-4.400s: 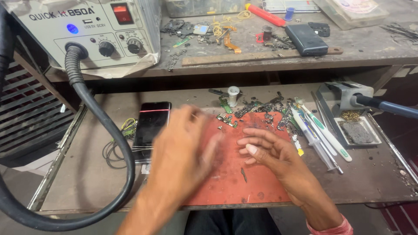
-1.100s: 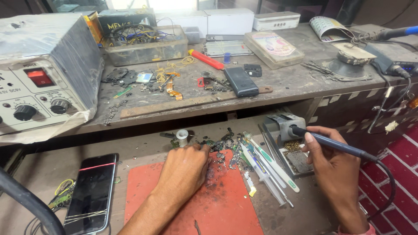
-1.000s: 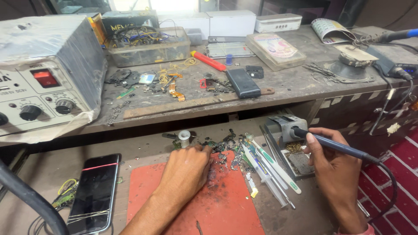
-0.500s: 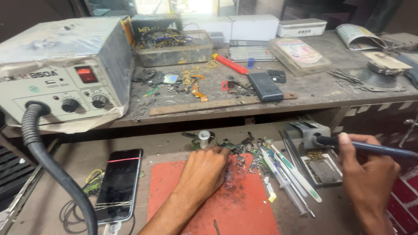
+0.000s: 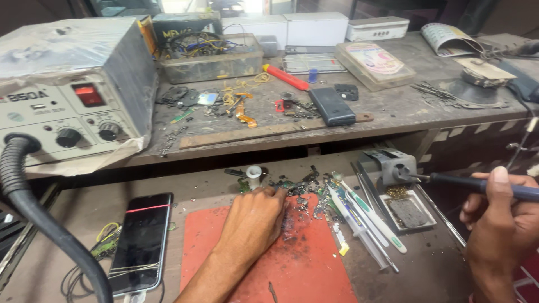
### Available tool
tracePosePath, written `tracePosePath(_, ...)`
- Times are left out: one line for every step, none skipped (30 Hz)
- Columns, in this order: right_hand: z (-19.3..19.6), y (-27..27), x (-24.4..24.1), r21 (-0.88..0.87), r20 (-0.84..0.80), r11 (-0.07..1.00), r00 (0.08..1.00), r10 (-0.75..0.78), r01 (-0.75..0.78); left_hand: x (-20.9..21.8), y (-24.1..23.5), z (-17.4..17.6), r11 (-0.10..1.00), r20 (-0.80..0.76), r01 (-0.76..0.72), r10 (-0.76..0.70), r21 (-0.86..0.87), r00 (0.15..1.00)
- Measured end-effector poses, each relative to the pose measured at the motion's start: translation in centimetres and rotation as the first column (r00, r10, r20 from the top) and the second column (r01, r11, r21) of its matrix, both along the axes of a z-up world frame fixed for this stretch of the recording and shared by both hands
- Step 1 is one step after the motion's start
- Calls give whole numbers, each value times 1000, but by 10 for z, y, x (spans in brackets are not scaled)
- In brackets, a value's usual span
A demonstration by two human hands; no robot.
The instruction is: The person removes a light blue case from a smartphone and sets the phone aside. They then use a red plastic spudger to scrape a small circuit board and a soldering iron to solder components on the board while holding it with their left hand.
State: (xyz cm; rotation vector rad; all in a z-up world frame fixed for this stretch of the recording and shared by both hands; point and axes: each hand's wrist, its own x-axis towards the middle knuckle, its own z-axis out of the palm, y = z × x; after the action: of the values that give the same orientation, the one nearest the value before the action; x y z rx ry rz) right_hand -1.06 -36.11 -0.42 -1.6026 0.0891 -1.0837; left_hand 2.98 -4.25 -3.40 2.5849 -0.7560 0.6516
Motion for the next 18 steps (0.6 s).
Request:
tracePosePath(-2, -2, 0, -15, 2, 1000, 1000, -11, 11, 0, 0, 1, 1000, 3, 9, -9, -16, 1000)
tracePosePath(-4, -5, 0, -29, 4, 999, 1000, -22, 22, -1, 0, 1, 999, 6, 19, -19, -31, 1000)
tracePosePath(-7, -8, 0, -45, 6, 998, 999, -32, 32, -1, 0, 1, 998, 10, 27, -27, -48, 1000)
tracePosePath(-10, -11, -1, -95, 1, 994, 999, -44, 43, -2, 0, 1, 998, 3, 25, -25, -50, 1000)
tracePosePath(-13, -13, 0, -145, -2, 988, 999, -53, 52, -2, 0, 2, 998, -1, 21, -21, -52, 1000)
tracePosePath(-16, -15, -1, -206, -22, 975, 996, -86, 79, -3, 0, 3, 998, -6, 17, -17, -54, 1000)
tracePosePath(-19, -18, -1, -267, -36, 958, 992, -119, 105, -2, 0, 3, 999, -21, 14, -15, -52, 1000)
tracePosePath(-21, -19, -2, -339, -64, 929, 982, -178, 147, -2, 0, 4, 999, -36, 11, -13, -50, 999)
tracePosePath(-23, -21, -1, -411, -88, 893, 967, -237, 181, -3, 0, 5, 999, -53, 7, -10, -49, 999)
tracePosePath(-25, -22, 1, -415, -94, 892, 967, -235, 177, -2, 0, 5, 999, -53, 3, -5, -49, 999)
tracePosePath(-26, -22, 3, -418, -102, 892, 967, -233, 171, -2, 0, 5, 999, -57, -1, -2, -48, 998)
tracePosePath(-28, -22, 6, -420, -111, 892, 967, -231, 165, -3, 0, 5, 999, -60, -5, 2, -47, 998)
tracePosePath(-29, -22, 7, -429, -155, 892, 961, -227, 142, -3, 0, 5, 999, -72, -11, 8, -40, 997)
tracePosePath(-29, -22, 9, -437, -198, 892, 954, -224, 118, -3, 0, 5, 999, -84, -18, 15, -33, 996)
tracePosePath(-29, -22, 10, -444, -241, 891, 945, -219, 93, -3, 0, 5, 999, -95, -25, 22, -25, 995)
tracePosePath(-29, -22, 10, -464, -230, 877, 939, -255, 124, -3, 0, 5, 999, -87, -22, 20, -27, 996)
tracePosePath(-28, -22, 9, -483, -218, 862, 933, -287, 152, -4, 0, 5, 999, -79, -22, 20, -28, 997)
tracePosePath(-27, -22, 9, -501, -206, 846, 925, -319, 181, -4, 0, 5, 999, -70, -21, 19, -29, 997)
